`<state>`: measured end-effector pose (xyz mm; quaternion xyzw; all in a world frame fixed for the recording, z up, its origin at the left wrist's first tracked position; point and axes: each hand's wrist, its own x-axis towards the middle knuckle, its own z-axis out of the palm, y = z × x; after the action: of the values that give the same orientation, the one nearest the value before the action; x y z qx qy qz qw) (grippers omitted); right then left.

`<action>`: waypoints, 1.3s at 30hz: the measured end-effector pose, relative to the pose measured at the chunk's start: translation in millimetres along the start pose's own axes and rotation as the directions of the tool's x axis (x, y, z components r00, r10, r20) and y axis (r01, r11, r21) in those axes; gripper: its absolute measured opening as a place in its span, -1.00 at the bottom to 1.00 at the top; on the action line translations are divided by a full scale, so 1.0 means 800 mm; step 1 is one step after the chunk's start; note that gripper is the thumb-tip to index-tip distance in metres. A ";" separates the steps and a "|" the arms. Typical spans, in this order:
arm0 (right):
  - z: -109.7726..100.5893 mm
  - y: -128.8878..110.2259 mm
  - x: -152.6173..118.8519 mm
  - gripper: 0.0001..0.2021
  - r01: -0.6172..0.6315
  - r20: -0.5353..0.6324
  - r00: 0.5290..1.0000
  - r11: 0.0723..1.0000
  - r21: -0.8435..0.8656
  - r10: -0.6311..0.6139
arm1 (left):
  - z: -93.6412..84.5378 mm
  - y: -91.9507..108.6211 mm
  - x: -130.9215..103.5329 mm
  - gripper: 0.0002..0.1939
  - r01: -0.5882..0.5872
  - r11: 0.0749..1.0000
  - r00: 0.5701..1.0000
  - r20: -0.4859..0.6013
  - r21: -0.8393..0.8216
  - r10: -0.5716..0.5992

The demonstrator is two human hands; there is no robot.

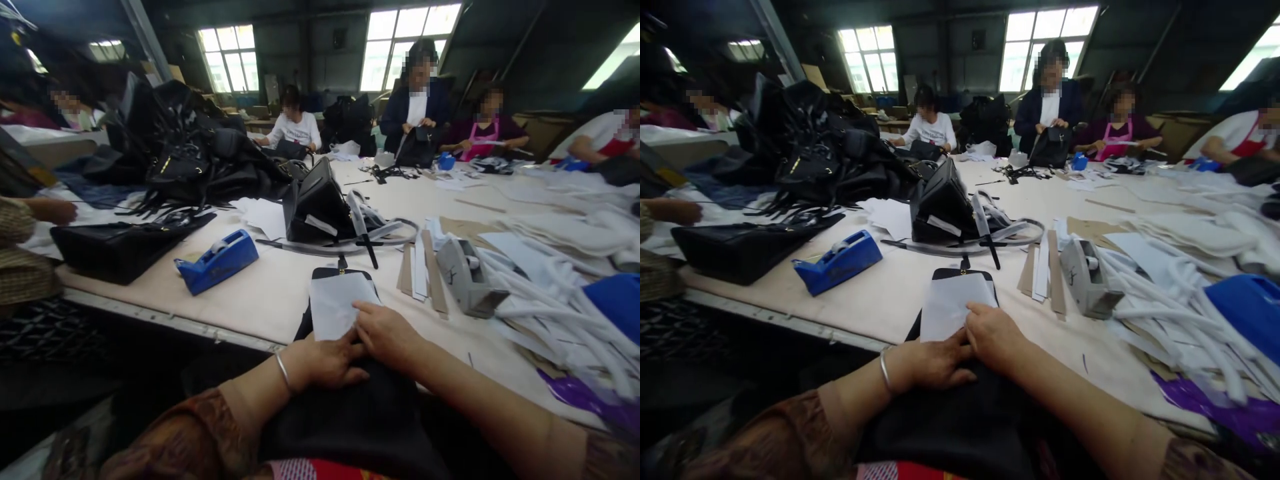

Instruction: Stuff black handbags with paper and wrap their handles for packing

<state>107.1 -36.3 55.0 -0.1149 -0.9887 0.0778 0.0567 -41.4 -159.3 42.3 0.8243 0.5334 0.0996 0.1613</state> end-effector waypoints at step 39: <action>0.024 0.020 0.051 -0.69 0.051 -0.026 0.999 0.938 0.342 -0.045 | -0.003 -0.002 -0.013 -0.54 -0.039 0.999 0.994 -0.105 0.017 0.040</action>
<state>68.2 -14.1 37.6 -0.0797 -0.9621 0.2461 0.0863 -47.5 -167.9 43.7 0.8295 0.5255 0.1423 0.1249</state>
